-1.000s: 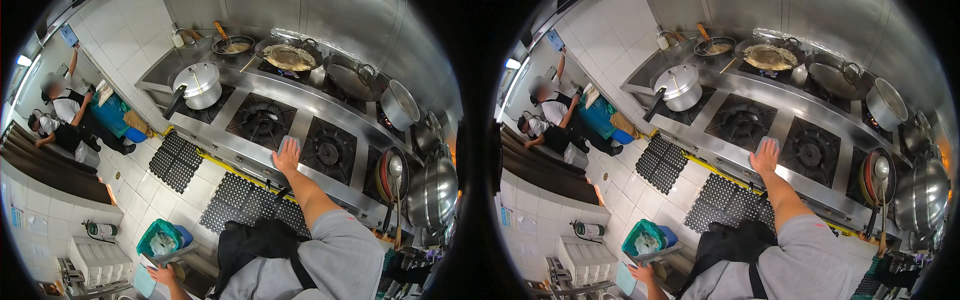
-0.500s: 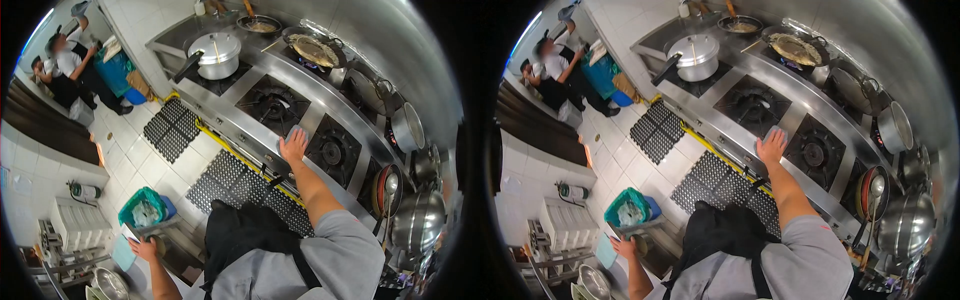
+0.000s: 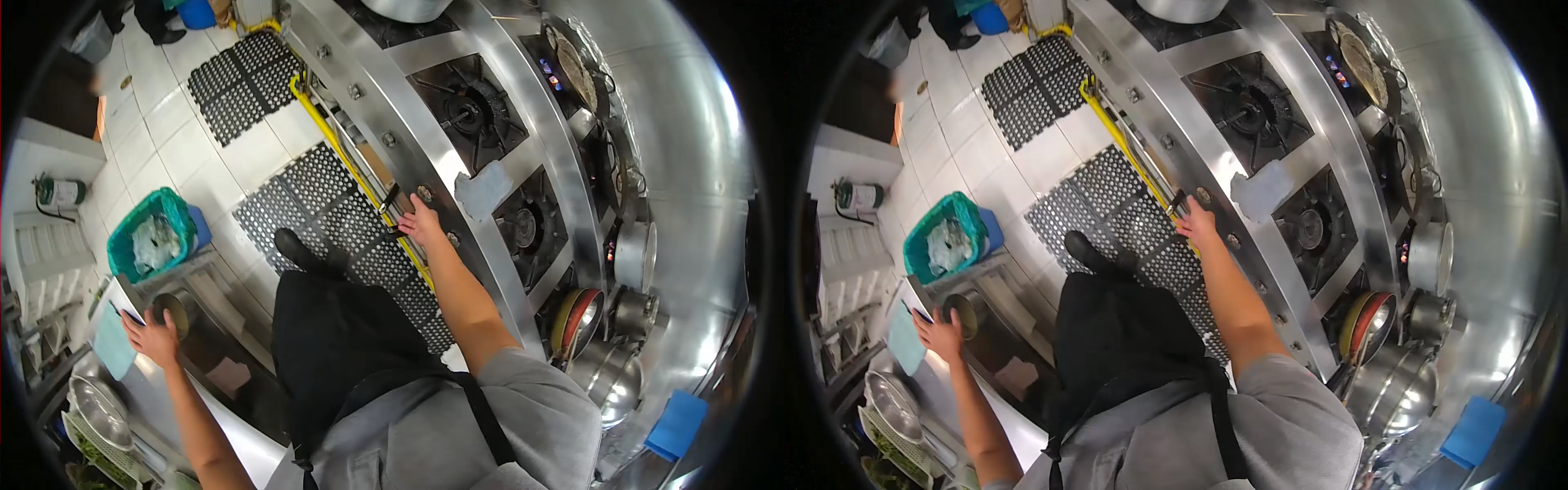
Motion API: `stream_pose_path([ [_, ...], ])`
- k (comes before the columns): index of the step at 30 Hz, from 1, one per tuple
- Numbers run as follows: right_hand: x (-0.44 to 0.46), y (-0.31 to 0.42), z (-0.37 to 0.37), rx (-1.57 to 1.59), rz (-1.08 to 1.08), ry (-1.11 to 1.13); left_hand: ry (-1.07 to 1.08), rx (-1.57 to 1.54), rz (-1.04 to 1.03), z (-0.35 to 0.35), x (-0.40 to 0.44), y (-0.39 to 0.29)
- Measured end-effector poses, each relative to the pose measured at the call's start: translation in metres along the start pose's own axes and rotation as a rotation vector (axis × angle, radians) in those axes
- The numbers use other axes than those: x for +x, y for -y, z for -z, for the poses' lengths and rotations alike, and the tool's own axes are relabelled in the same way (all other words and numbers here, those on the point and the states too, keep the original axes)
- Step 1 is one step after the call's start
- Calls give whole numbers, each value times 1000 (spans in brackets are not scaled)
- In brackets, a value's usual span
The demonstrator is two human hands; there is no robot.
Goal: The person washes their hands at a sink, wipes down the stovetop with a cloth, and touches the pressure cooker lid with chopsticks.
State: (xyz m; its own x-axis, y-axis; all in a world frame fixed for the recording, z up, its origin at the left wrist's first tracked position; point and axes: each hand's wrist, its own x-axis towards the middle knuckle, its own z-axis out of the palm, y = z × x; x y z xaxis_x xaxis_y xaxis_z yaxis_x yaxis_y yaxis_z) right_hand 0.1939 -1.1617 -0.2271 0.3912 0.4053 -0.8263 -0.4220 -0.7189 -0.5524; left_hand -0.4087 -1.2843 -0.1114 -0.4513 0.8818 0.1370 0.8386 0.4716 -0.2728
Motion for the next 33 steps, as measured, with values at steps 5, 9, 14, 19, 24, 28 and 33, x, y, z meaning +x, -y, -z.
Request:
stream_pose_path([
  [5,25,11,9,119,35,-26,7,-16,11,-2,0,0],
  [9,25,11,7,190,12,-38,41,8,34,4,1,-4],
  [14,18,-1,-3,159,-27,19,-1,-12,27,4,1,-4],
  [19,29,2,-4,170,-2,21,7,4,28,5,2,-6],
  [24,37,7,0,251,91,-37,5,8,25,2,1,-5],
  [28,45,7,4,266,75,-71,18,31,28,2,1,-5],
  [33,49,5,4,281,87,-85,50,54,35,4,2,-7],
])
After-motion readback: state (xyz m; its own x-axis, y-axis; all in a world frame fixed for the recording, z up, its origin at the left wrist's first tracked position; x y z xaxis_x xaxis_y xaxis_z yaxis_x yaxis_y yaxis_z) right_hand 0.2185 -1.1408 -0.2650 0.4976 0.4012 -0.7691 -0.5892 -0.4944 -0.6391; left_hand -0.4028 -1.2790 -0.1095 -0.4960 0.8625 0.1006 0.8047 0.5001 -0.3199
